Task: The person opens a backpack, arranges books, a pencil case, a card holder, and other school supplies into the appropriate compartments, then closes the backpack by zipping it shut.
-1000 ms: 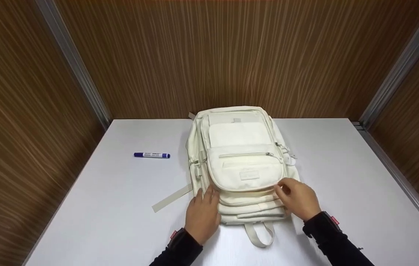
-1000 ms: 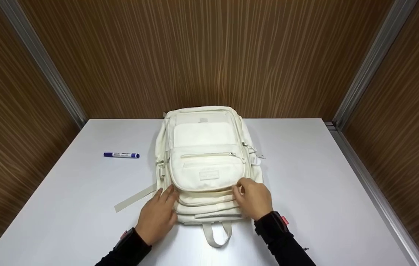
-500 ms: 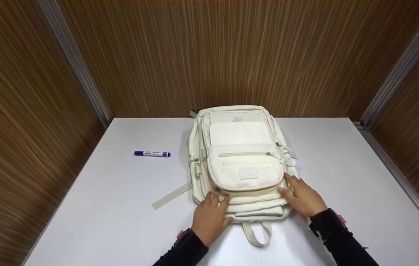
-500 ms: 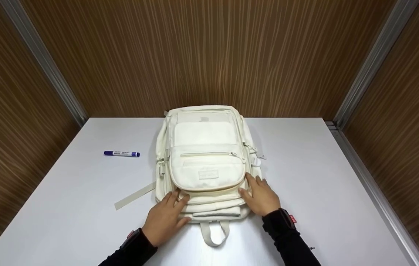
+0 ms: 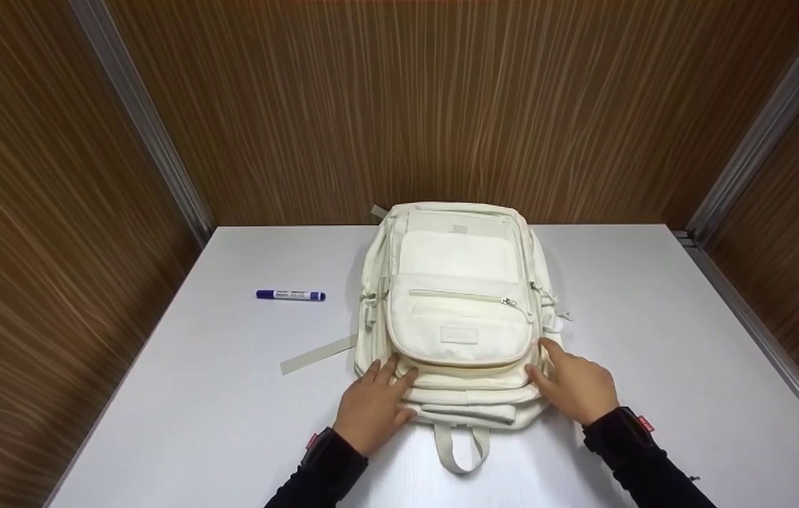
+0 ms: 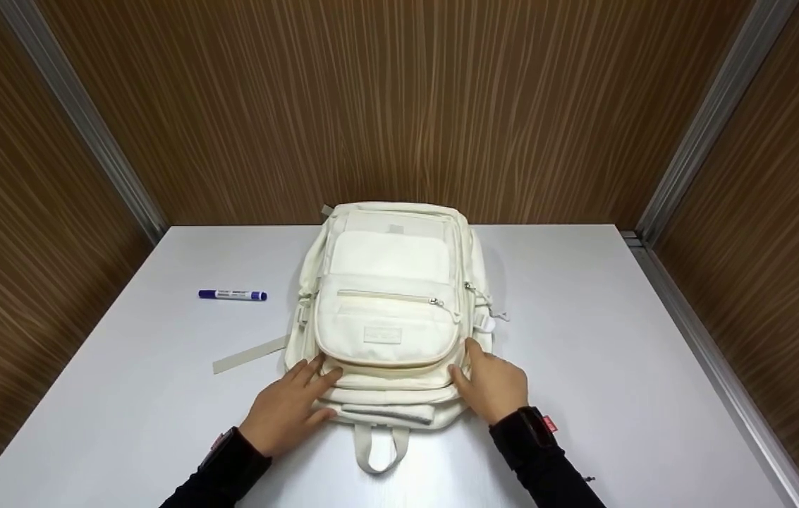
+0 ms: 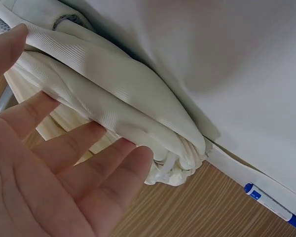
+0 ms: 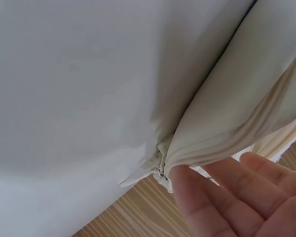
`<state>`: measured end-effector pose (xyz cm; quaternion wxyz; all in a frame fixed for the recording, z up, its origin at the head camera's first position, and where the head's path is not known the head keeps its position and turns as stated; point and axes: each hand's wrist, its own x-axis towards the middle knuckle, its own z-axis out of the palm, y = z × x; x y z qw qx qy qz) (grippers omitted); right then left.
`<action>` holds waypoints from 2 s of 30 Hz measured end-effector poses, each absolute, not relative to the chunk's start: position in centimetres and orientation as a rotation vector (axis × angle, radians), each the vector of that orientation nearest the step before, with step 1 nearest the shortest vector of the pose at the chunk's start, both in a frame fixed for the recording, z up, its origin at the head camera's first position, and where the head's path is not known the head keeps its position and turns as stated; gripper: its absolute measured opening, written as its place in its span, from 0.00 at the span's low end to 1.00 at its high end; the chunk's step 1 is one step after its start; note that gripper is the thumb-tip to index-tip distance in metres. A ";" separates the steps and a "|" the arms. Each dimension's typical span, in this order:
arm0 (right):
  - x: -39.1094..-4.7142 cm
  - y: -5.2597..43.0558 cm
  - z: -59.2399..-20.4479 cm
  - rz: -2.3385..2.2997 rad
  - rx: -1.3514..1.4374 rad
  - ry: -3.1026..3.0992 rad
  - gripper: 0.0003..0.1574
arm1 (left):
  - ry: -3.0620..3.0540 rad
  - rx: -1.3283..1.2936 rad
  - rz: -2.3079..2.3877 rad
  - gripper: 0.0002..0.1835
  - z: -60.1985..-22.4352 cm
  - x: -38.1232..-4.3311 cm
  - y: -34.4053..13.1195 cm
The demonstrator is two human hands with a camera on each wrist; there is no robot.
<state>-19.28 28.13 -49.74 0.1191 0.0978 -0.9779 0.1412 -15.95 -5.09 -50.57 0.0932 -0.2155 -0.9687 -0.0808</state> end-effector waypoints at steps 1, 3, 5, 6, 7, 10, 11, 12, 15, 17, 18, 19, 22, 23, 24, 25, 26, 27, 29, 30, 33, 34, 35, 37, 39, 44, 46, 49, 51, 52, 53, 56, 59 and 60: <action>-19.4 28.0 -49.8 0.403 0.283 -2.834 0.34 | -2.871 -0.654 -0.260 0.34 -50.5 -16.1 -5.3; -19.4 27.9 -50.0 0.392 0.289 -2.780 0.35 | -2.844 -0.678 -0.304 0.32 -50.5 -16.3 -5.8; -19.5 27.8 -50.2 0.392 0.306 -2.713 0.35 | -2.803 -0.684 -0.360 0.27 -50.4 -16.7 -6.4; -19.5 27.7 -50.3 0.395 0.323 -2.672 0.35 | -2.773 -0.679 -0.390 0.25 -50.3 -17.0 -6.8; -19.5 27.6 -50.4 0.396 0.344 -2.626 0.34 | -2.746 -0.670 -0.421 0.22 -50.2 -17.3 -7.2; -19.6 27.5 -50.6 0.407 0.423 -2.487 0.30 | -2.689 -0.599 -0.480 0.16 -50.0 -18.4 -8.5; -19.7 27.4 -50.6 0.408 0.452 -2.446 0.28 | -2.677 -0.563 -0.487 0.15 -49.9 -18.9 -8.9; -19.7 27.4 -50.7 0.408 0.477 -2.412 0.26 | -2.672 -0.523 -0.490 0.15 -49.9 -19.4 -9.4; -20.0 27.3 -50.7 0.415 0.532 -2.358 0.22 | -2.686 -0.394 -0.464 0.15 -49.6 -21.0 -10.8; -20.2 27.2 -50.8 0.417 0.554 -2.342 0.21 | -2.700 -0.325 -0.423 0.16 -49.5 -22.1 -11.7; -20.2 27.2 -50.8 0.420 0.563 -2.337 0.20 | -2.710 -0.298 -0.399 0.16 -49.4 -22.6 -12.0; -20.2 27.1 -50.8 0.422 0.573 -2.333 0.19 | -2.717 -0.276 -0.374 0.17 -49.4 -23.1 -12.4; -20.3 27.0 -50.8 0.423 0.605 -2.316 0.18 | -2.718 -0.232 -0.313 0.20 -49.3 -24.5 -13.2; -20.3 27.0 -50.8 0.421 0.616 -2.310 0.18 | -2.714 -0.221 -0.300 0.21 -49.3 -24.9 -13.3; -20.3 27.0 -50.8 0.419 0.627 -2.303 0.18 | -2.712 -0.210 -0.288 0.23 -49.3 -25.4 -13.5; -20.3 26.9 -50.8 0.417 0.638 -2.294 0.19 | -2.710 -0.200 -0.277 0.24 -49.4 -25.8 -13.6; -20.3 26.9 -50.8 0.414 0.650 -2.286 0.19 | -2.713 -0.187 -0.266 0.26 -49.4 -26.1 -13.8; -20.3 26.8 -50.8 0.412 0.660 -2.277 0.19 | -2.722 -0.173 -0.258 0.27 -49.4 -26.5 -13.9; -20.4 26.7 -50.8 0.411 0.678 -2.262 0.19 | -2.754 -0.140 -0.258 0.30 -49.5 -27.0 -14.3; -20.4 26.6 -50.8 0.412 0.686 -2.256 0.19 | -2.776 -0.118 -0.263 0.31 -49.6 -27.3 -14.5; -20.5 26.5 -50.9 0.411 0.698 -2.247 0.19 | -2.854 -0.063 -0.315 0.35 -49.9 -28.2 -15.2; -20.5 26.5 -50.8 0.410 0.699 -2.247 0.18 | -2.878 -0.050 -0.353 0.36 -50.1 -28.5 -15.5; -20.5 26.5 -50.8 0.409 0.699 -2.248 0.18 | -2.901 -0.035 -0.399 0.37 -50.2 -28.8 -15.8; -20.5 26.5 -50.8 0.410 0.696 -2.251 0.18 | -2.952 0.004 -0.491 0.40 -50.5 -29.4 -16.4; -20.6 26.5 -50.9 0.410 0.693 -2.258 0.18 | -3.000 0.055 -0.576 0.43 -50.7 -29.7 -16.8; -20.6 26.5 -51.0 0.422 0.682 -2.276 0.17 | -3.094 0.157 -0.655 0.49 -51.0 -30.3 -17.3; -20.6 26.5 -51.1 0.431 0.675 -2.281 0.17 | -3.111 0.165 -0.676 0.50 -51.1 -30.6 -17.3; -20.6 26.5 -51.1 0.447 0.667 -2.286 0.17 | -3.127 0.167 -0.706 0.51 -51.2 -31.0 -17.1; -20.5 26.4 -51.1 0.453 0.667 -2.288 0.17 | -3.131 0.175 -0.724 0.49 -51.3 -31.1 -17.0; -20.5 26.3 -51.1 0.454 0.667 -2.292 0.17 | -3.126 0.175 -0.729 0.48 -51.3 -31.1 -17.0; -20.5 26.3 -51.2 0.455 0.666 -2.295 0.17 | -3.125 0.180 -0.743 0.47 -51.2 -31.1 -17.0; -20.4 26.2 -51.2 0.457 0.661 -2.309 0.17 | -3.111 0.162 -0.772 0.44 -50.8 -31.0 -16.7; -20.4 26.2 -51.1 0.463 0.651 -2.317 0.17 | -3.121 0.134 -0.798 0.43 -50.5 -31.0 -16.4; -20.5 26.2 -51.1 0.463 0.649 -2.317 0.17 | -3.127 0.125 -0.799 0.43 -50.4 -31.0 -16.2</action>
